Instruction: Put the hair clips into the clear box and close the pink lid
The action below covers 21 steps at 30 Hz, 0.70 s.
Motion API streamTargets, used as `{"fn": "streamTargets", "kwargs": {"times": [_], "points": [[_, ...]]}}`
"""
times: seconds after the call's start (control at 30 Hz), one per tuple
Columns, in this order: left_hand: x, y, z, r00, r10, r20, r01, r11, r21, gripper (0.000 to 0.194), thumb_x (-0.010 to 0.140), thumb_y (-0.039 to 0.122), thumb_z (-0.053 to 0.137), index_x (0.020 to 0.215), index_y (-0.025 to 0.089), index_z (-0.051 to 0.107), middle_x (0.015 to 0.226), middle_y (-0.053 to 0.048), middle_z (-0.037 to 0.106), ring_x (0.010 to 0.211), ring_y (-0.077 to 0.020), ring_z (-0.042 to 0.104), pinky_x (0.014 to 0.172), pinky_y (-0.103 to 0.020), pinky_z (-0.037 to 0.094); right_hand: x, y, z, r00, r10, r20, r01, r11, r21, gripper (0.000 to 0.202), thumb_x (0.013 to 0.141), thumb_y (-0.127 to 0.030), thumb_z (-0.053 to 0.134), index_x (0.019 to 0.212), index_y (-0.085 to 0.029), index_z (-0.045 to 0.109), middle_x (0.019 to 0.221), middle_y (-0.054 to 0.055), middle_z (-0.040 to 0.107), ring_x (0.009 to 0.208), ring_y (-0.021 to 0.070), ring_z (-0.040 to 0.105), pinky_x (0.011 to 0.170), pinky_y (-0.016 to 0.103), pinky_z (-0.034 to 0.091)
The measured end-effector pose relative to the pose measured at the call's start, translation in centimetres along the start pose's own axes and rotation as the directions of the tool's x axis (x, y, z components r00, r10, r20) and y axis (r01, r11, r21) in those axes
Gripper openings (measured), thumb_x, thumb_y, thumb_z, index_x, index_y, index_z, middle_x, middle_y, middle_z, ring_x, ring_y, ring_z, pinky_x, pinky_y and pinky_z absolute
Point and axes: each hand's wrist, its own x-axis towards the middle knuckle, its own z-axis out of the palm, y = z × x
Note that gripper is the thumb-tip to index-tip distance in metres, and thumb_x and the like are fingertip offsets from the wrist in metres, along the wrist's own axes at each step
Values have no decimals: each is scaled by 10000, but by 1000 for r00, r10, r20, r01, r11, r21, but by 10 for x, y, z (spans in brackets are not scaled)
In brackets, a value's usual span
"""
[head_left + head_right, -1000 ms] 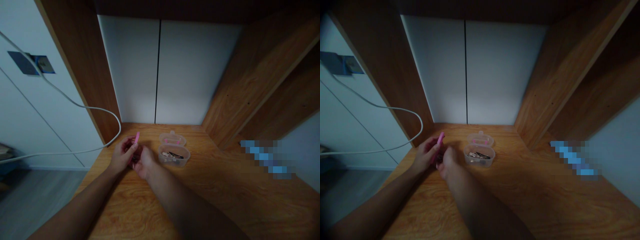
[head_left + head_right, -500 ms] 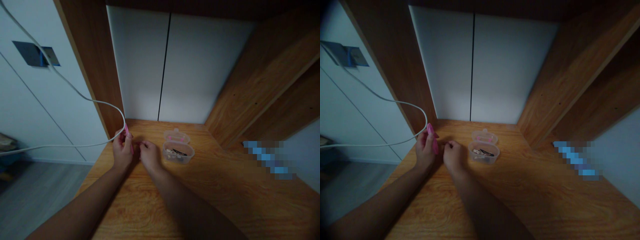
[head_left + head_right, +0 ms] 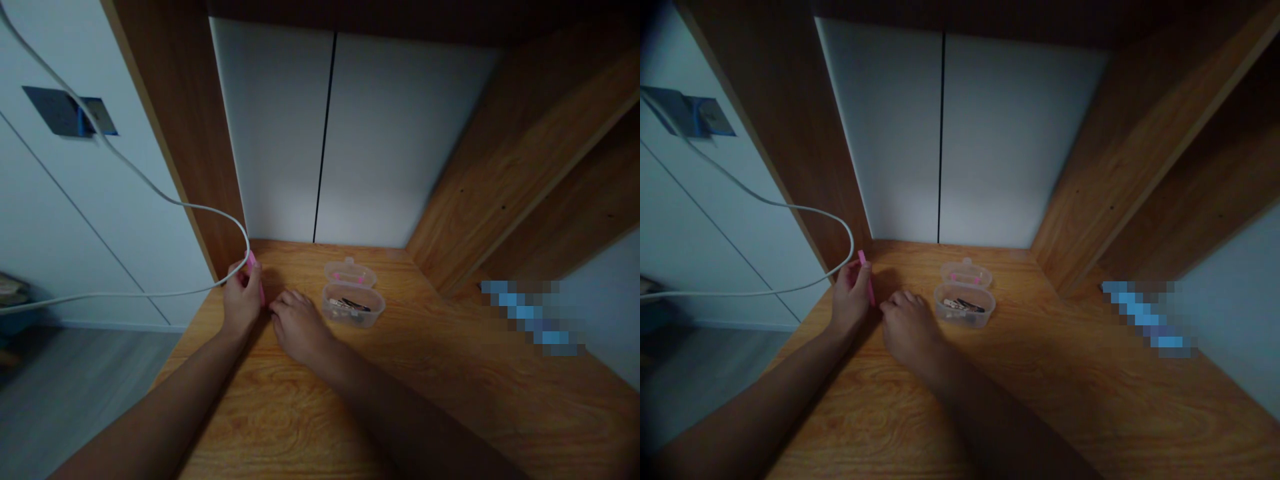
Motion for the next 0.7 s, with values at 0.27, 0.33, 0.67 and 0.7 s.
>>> {"fn": "streamTargets", "kwargs": {"times": [0.27,0.33,0.67,0.7], "points": [[-4,4,6,996,17,-89,-18,1000,-6,392,806,441,668,1081,218,499,967,-32,608,849,-181,620,807,-345,497,-45,-20,-68,990,-138,11,139,990,-26,393,936,-116,383,1192,-238,654,1224,62,641,1114,209,594,994,387,449],[-5,5,6,997,-5,-82,6,1000,8,455,761,410,716,1091,217,469,961,-34,607,840,-184,631,813,-363,504,-62,-21,-85,998,-56,-27,53,995,-90,338,926,-137,425,1118,-240,685,1121,58,692,1027,232,632,936,419,481],[-8,-9,6,992,109,66,-126,917,379,529,649,334,768,1104,195,538,1039,-96,599,931,-269,608,839,-450,490,-120,-3,-68,997,-35,66,43,990,-133,359,876,-251,586,1226,-297,655,1282,57,643,1202,323,541,1048,521,387],[-8,-10,6,988,126,92,-154,892,424,497,661,324,751,1095,187,550,1037,-102,603,945,-279,607,849,-454,488,-118,-3,-64,997,-49,61,55,993,-106,389,878,-269,591,1265,-296,628,1310,56,626,1223,320,524,1060,515,371]]}}
